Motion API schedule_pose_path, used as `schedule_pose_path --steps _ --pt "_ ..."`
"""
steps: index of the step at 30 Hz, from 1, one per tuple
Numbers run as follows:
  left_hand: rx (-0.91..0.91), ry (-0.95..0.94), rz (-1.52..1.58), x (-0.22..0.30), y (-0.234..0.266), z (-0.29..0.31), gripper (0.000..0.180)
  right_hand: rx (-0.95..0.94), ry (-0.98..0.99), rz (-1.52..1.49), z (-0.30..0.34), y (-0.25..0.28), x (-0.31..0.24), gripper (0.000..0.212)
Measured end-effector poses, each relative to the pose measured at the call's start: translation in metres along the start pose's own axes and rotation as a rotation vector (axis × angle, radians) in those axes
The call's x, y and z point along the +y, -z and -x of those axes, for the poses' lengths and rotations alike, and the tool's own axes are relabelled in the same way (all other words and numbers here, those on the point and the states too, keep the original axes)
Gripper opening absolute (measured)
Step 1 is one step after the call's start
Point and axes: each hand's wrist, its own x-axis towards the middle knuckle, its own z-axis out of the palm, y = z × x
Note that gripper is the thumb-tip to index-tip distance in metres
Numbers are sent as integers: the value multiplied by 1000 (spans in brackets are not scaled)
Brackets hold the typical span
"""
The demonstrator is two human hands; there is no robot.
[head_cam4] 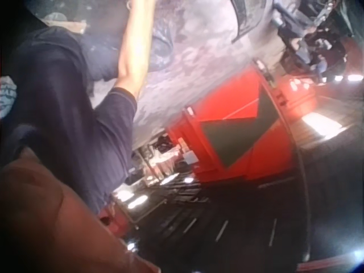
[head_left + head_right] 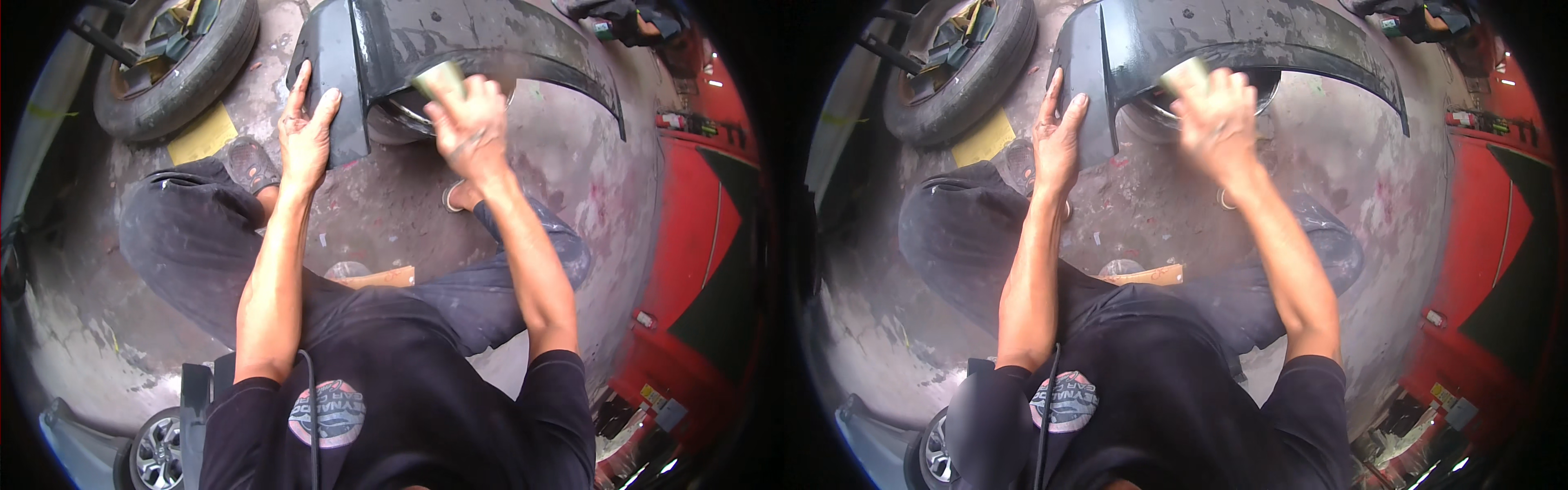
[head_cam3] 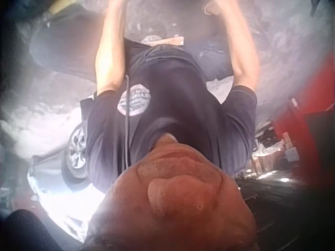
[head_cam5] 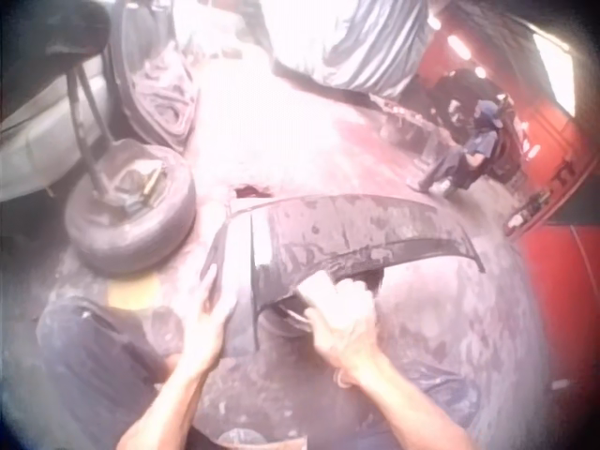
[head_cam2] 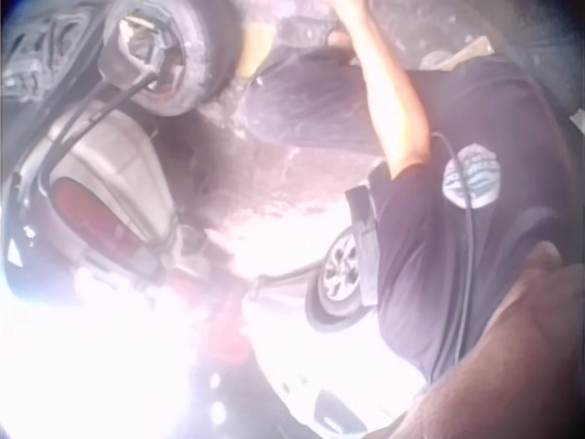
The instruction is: The person sits on the floor and sands a black plastic car part, likely a bumper or trim, using a sanding block. They repeatedly dip the block into a bucket of water and scrub the surface of the part, flipping it over to work on different sections.
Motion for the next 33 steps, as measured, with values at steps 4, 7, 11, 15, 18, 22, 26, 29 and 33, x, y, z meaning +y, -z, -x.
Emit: schedule_pose_path --steps 4,7,11,15,18,22,26,29,33 --pt "8 14 -161 10 1 5 71 31 65 -52 -2 -1 22 48" --pt "1 -1 -143 13 -4 1 71 27 28 -41 -8 -1 23 51" --pt "1 19 -125 12 -5 6 71 35 76 -59 -6 2 15 45" --pt "3 -24 -79 6 1 1 72 8 29 -30 -17 3 11 45" --pt "8 -17 -132 6 -1 4 71 28 73 -62 -9 2 7 44" --pt "1 54 -22 13 -4 3 72 40 58 -37 -24 -1 23 46" --pt "29 -36 -271 3 1 5 71 11 78 -68 -13 3 9 46" --pt "8 38 -90 12 -3 3 72 -36 63 -47 -24 8 22 44" --pt "18 -15 -109 6 0 2 70 10 36 -56 -19 7 6 41"
